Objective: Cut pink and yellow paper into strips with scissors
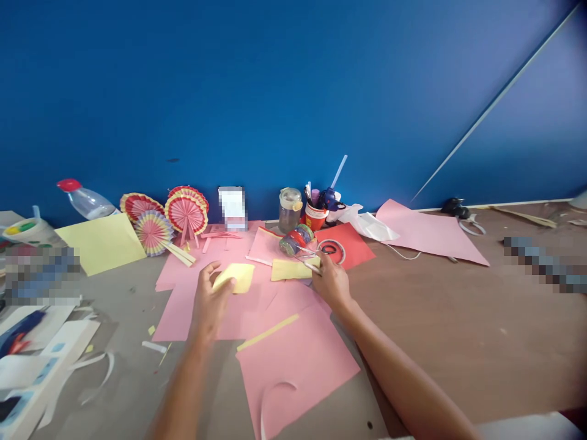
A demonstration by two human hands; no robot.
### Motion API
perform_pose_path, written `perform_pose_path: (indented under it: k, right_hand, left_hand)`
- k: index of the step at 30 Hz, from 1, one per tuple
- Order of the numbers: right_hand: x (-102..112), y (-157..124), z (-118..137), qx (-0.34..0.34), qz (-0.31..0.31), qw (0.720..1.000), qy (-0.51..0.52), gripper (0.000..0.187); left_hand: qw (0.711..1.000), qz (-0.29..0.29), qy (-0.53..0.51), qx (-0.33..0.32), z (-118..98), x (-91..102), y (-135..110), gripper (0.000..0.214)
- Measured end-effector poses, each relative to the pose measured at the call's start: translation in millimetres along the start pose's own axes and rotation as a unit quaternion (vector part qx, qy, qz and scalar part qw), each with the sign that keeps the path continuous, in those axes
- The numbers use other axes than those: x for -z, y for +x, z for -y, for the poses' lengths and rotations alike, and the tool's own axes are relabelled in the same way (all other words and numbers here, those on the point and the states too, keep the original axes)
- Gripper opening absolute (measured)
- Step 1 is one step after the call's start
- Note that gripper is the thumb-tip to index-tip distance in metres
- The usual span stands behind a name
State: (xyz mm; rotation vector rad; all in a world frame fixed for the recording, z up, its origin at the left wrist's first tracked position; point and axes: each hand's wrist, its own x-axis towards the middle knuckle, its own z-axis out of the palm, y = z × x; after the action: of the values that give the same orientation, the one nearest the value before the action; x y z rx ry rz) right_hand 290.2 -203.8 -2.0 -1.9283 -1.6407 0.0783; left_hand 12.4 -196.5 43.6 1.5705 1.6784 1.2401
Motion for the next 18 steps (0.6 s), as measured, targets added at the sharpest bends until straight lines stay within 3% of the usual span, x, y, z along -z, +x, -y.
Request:
perform_pose_path:
  k: [2,5,7,10,13,15,18]
  right_hand:
    - [8,0,5,0.012,-0.028,1.000,0.003,0.052]
    - [29,-2,15,-0.008,-0.039,0.994,0.105,0.046]
    - [46,-7,24,-0.051,0.052,0.971,0.229,0.038]
    - [62,-21,44,-0.125,0.239,0.886,0.378,0.041]
    - [63,-37,58,-0.169,0.280,0.847,0.419,0.043]
    - [59,-42,54,-0.177,0.262,0.852,0.417,0.040]
    - [57,-39,29,-0.132,0.241,0.898,0.343,0.027]
  left_hand:
    - [0.997,0.022,-0.074,0.013,-6,0.1,-23,0.056]
    - [0.997,0.038,-0.068,-0.013,-12,-14.6,-51,0.056]
    - [0.995,0.050,-0.076,-0.039,-15,-29.0,-63,0.054]
    - [0.992,0.052,-0.109,-0.025,-18,-49.5,-75,0.050]
    - [0.991,0.053,-0.121,-0.013,-21,-63.0,-84,0.048]
    - [0.989,0.083,-0.124,-0.021,-22,-65.2,-90,0.050]
    - [0.987,0.120,-0.066,-0.090,-20,-58.1,-100,0.051]
